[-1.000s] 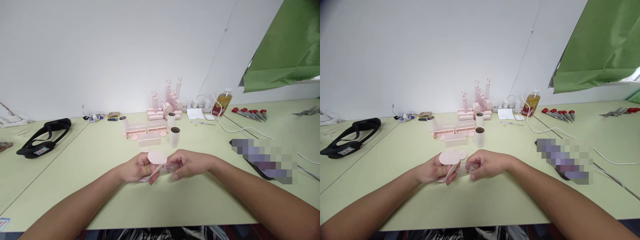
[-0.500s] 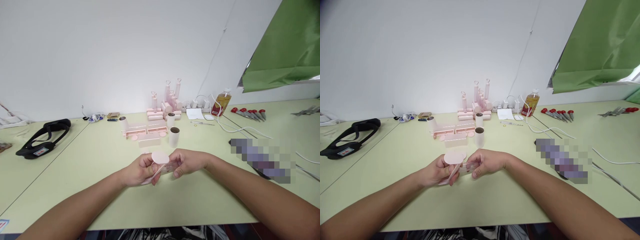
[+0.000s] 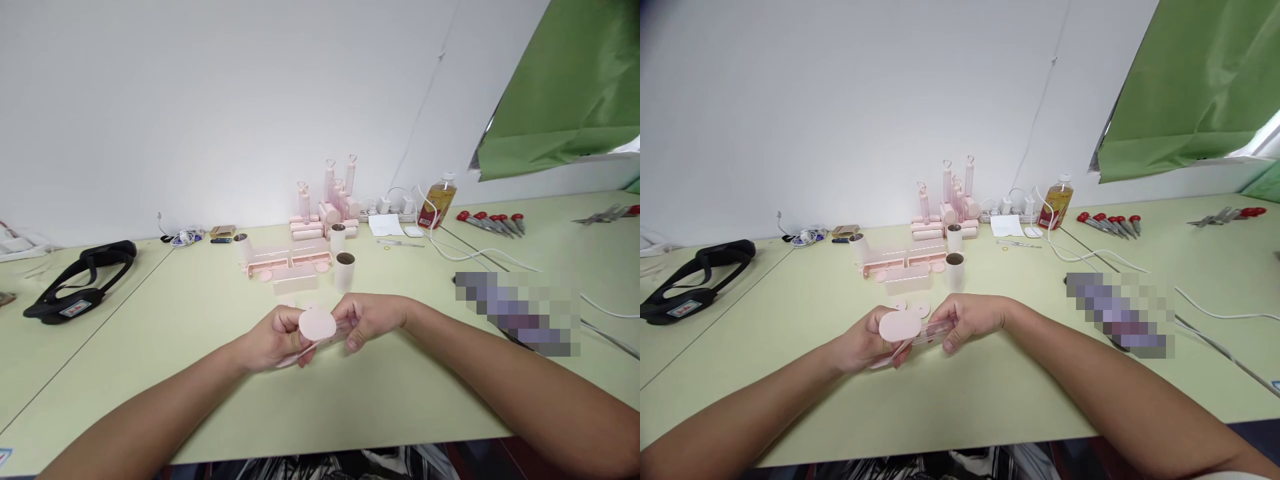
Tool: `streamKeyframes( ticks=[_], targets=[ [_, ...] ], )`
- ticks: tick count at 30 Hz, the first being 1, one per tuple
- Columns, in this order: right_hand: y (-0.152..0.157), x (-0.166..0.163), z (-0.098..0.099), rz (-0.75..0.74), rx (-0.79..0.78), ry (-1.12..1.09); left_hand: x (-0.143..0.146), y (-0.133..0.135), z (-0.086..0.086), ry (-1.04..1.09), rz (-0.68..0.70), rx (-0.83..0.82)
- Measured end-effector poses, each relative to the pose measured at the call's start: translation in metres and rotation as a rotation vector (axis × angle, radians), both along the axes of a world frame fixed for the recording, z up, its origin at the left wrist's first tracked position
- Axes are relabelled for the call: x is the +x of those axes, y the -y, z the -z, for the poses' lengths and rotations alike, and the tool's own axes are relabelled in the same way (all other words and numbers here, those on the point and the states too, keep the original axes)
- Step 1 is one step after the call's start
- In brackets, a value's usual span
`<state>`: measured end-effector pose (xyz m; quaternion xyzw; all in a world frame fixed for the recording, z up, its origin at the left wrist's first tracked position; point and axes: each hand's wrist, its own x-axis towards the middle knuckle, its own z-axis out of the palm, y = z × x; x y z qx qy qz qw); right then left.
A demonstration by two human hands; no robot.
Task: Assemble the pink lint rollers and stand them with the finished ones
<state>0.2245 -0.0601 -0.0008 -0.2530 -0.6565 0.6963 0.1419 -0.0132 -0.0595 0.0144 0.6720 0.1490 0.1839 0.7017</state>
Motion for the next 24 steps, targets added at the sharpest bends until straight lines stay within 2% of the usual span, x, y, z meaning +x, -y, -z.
streamKeyframes(
  ticks=[4, 6, 7, 8, 10, 13, 16, 18, 20, 24],
  targets=[
    [-0.001, 0.009, 0.001, 0.034, 0.005, 0.032, -0.009, 0.0, -0.011, -0.028, 0.035, 0.059],
    [-0.002, 0.015, 0.001, 0.074, -0.002, 0.054, -0.019, -0.006, -0.018, 0.045, 0.09, 0.095],
    [-0.002, 0.018, 0.001, 0.09, 0.007, 0.071, -0.024, -0.011, -0.02, 0.115, 0.071, 0.105],
    [-0.002, 0.02, 0.001, 0.101, 0.023, 0.091, -0.029, -0.016, -0.023, 0.174, 0.012, 0.11],
    [-0.002, 0.021, 0.001, 0.116, 0.07, 0.131, -0.038, -0.029, -0.025, 0.238, -0.211, 0.11],
    [0.001, 0.017, -0.001, 0.132, 0.118, 0.178, -0.044, -0.044, -0.024, 0.144, -0.513, 0.133],
    [0.006, 0.011, -0.005, 0.134, 0.185, 0.247, -0.043, -0.049, -0.018, -0.013, -0.623, 0.218],
    [0.011, 0.008, -0.007, 0.124, 0.257, 0.309, -0.039, -0.049, -0.012, -0.157, -0.653, 0.369],
    [0.015, 0.002, -0.008, 0.122, 0.402, 0.351, -0.035, -0.047, -0.005, -0.327, -0.691, 0.595],
    [0.023, -0.016, -0.003, 0.153, 0.881, 0.294, -0.025, -0.049, 0.009, -0.499, -0.771, 1.042]
  ],
)
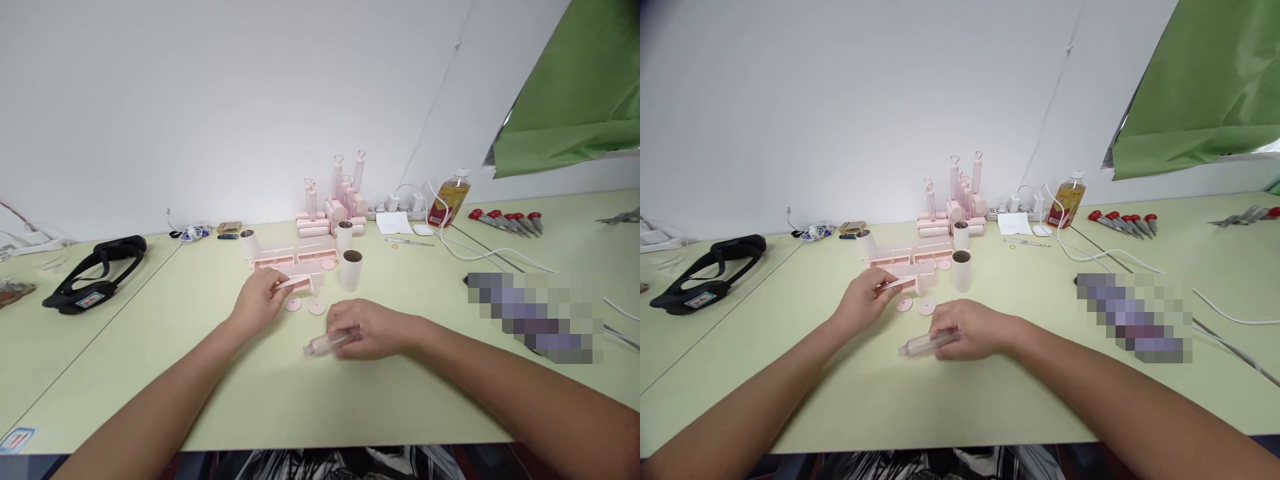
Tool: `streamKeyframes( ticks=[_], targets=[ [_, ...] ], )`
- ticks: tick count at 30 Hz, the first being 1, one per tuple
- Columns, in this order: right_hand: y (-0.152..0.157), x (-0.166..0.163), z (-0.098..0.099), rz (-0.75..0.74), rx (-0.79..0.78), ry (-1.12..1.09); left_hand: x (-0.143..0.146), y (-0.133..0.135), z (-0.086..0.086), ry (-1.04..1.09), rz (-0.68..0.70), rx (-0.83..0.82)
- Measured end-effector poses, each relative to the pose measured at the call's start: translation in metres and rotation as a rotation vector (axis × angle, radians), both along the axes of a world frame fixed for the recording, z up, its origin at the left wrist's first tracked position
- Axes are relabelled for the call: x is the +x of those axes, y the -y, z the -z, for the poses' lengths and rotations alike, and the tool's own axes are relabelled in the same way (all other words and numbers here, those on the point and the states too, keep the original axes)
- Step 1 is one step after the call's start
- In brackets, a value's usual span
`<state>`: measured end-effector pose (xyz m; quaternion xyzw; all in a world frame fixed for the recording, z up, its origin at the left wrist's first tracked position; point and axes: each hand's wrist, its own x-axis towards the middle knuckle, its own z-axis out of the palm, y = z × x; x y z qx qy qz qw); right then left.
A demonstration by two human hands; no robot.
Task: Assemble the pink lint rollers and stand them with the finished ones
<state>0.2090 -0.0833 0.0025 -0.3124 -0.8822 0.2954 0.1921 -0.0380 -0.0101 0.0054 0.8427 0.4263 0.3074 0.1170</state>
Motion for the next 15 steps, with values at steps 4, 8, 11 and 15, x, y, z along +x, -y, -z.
streamKeyframes(
  ticks=[4, 8, 11, 15],
  targets=[
    [0.006, -0.018, 0.006, -0.118, 0.245, -0.005, 0.01, -0.007, 0.013, -0.145, -0.041, 0.288],
    [0.011, -0.025, 0.01, -0.134, 0.327, 0.095, 0.017, -0.009, 0.024, -0.287, -0.003, 0.379],
    [0.014, -0.025, 0.011, -0.127, 0.35, 0.119, 0.019, -0.009, 0.028, -0.365, -0.005, 0.412],
    [0.014, -0.026, 0.012, -0.127, 0.351, 0.113, 0.02, -0.01, 0.028, -0.405, -0.025, 0.425]
  ],
)
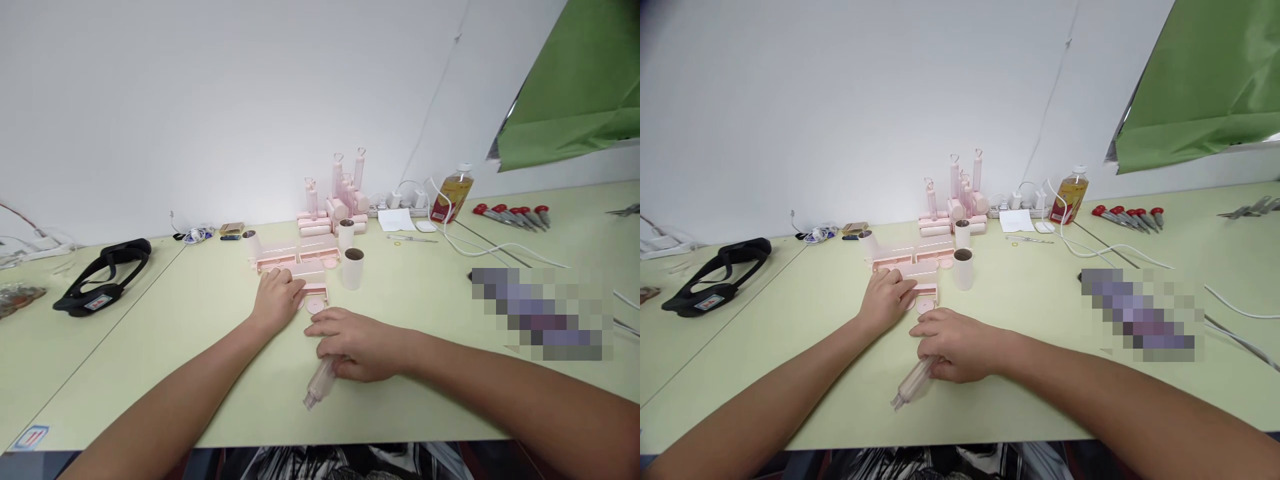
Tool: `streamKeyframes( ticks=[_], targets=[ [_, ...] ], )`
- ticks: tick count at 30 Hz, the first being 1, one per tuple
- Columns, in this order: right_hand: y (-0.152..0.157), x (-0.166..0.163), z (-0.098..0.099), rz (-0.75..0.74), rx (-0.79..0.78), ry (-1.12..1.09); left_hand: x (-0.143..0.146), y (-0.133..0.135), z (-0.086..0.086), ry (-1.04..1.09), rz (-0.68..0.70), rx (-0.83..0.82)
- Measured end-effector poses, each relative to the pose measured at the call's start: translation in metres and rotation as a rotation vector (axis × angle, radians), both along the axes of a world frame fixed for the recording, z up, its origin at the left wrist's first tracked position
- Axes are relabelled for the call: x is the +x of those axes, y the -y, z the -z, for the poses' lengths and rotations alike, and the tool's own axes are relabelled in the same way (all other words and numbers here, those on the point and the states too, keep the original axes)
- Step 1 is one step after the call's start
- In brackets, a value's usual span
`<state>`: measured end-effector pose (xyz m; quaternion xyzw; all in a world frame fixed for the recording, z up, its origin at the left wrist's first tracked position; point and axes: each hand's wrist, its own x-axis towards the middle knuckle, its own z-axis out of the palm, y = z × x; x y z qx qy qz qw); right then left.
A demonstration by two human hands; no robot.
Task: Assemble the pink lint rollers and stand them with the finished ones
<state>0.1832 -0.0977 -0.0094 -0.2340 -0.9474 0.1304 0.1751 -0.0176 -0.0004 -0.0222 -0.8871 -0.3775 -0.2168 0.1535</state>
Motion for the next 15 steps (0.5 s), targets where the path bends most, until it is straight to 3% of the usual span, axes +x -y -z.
streamKeyframes(
  ticks=[7, 15],
  targets=[
    [-0.0034, -0.0008, 0.001, -0.001, -0.063, -0.007, 0.0021, -0.0022, 0.003, 0.022, 0.017, -0.04],
    [-0.0048, 0.0021, 0.0005, 0.007, -0.12, -0.033, -0.0017, -0.0004, -0.0004, 0.167, 0.237, -0.17]
  ],
)
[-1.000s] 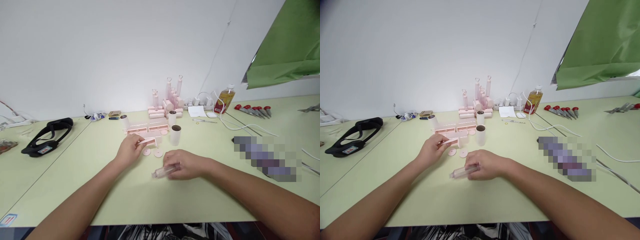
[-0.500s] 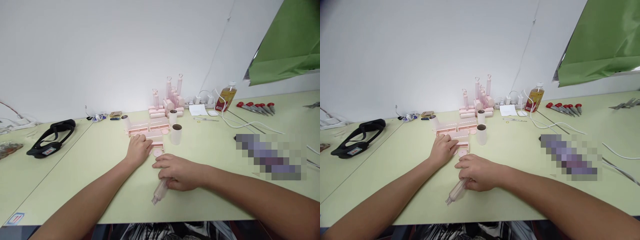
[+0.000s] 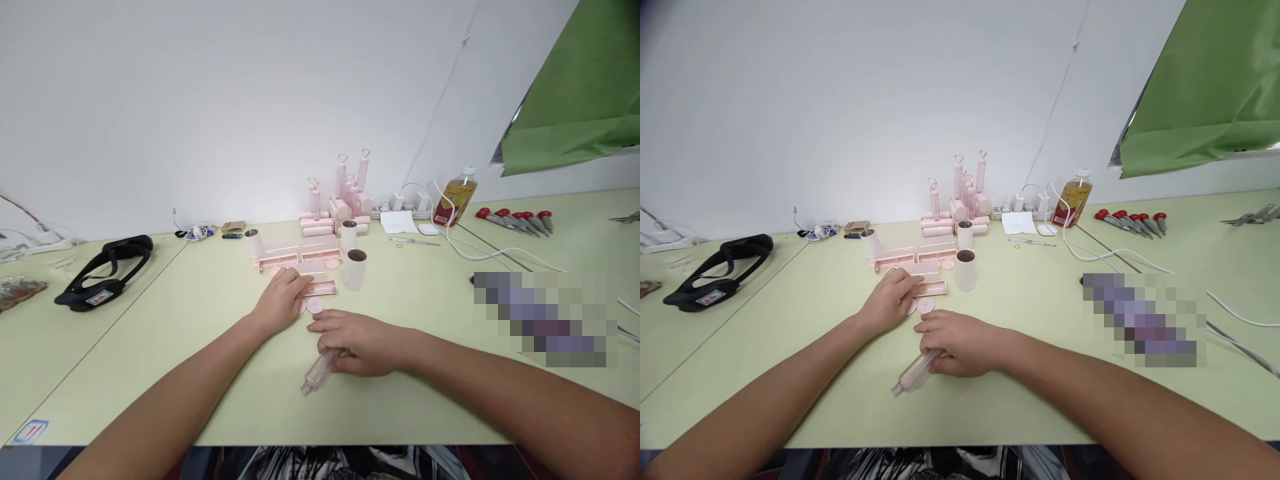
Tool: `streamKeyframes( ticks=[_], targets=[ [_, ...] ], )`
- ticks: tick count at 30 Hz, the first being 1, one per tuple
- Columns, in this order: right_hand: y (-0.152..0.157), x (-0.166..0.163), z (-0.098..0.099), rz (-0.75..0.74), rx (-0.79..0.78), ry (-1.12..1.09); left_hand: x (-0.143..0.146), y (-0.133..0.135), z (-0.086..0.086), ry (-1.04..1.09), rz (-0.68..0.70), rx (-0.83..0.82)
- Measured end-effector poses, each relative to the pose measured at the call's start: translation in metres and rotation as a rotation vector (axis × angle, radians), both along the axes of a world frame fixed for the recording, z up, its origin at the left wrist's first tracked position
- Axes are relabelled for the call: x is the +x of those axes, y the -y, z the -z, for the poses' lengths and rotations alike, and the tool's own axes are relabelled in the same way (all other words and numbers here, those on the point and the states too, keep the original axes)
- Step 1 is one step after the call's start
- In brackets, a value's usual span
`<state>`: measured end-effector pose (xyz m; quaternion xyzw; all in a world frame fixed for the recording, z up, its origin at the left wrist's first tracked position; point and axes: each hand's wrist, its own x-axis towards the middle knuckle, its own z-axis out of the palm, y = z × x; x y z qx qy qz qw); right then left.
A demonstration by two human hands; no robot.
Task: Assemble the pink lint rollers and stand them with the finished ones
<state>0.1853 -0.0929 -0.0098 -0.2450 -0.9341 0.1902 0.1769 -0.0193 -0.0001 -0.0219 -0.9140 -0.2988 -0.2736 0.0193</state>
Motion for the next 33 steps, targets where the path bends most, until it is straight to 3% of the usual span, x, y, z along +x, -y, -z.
streamKeyframes(
  ticks=[4, 10, 15, 19, 22, 26, 29, 31, 33],
  targets=[
    [0.0, 0.002, 0.0, 0.007, -0.004, 0.001, -0.008, 0.003, -0.006, 0.097, 0.086, -0.121],
    [-0.002, 0.004, 0.0, 0.019, 0.012, -0.02, -0.015, 0.004, -0.011, 0.018, 0.101, -0.158],
    [-0.001, 0.006, -0.002, 0.207, -0.003, -0.051, -0.018, 0.006, -0.017, 0.041, 0.09, -0.094],
    [0.001, 0.006, -0.003, 0.422, -0.144, -0.08, -0.022, 0.015, -0.027, 0.225, 0.206, -0.069],
    [0.003, 0.004, -0.001, 0.518, -0.3, -0.176, -0.018, 0.027, -0.035, 0.148, 0.284, -0.046],
    [0.004, 0.002, -0.001, 0.465, -0.545, -0.406, -0.011, 0.036, -0.039, -0.1, 0.248, -0.002],
    [0.002, 0.004, -0.003, 0.456, -0.714, -0.538, -0.014, 0.032, -0.04, -0.116, 0.187, 0.012],
    [-0.001, 0.007, -0.005, 0.511, -0.706, -0.526, -0.019, 0.027, -0.041, -0.1, 0.141, 0.006],
    [-0.002, 0.009, -0.005, 0.564, -0.6, -0.438, -0.022, 0.025, -0.043, -0.127, 0.117, -0.02]
  ],
)
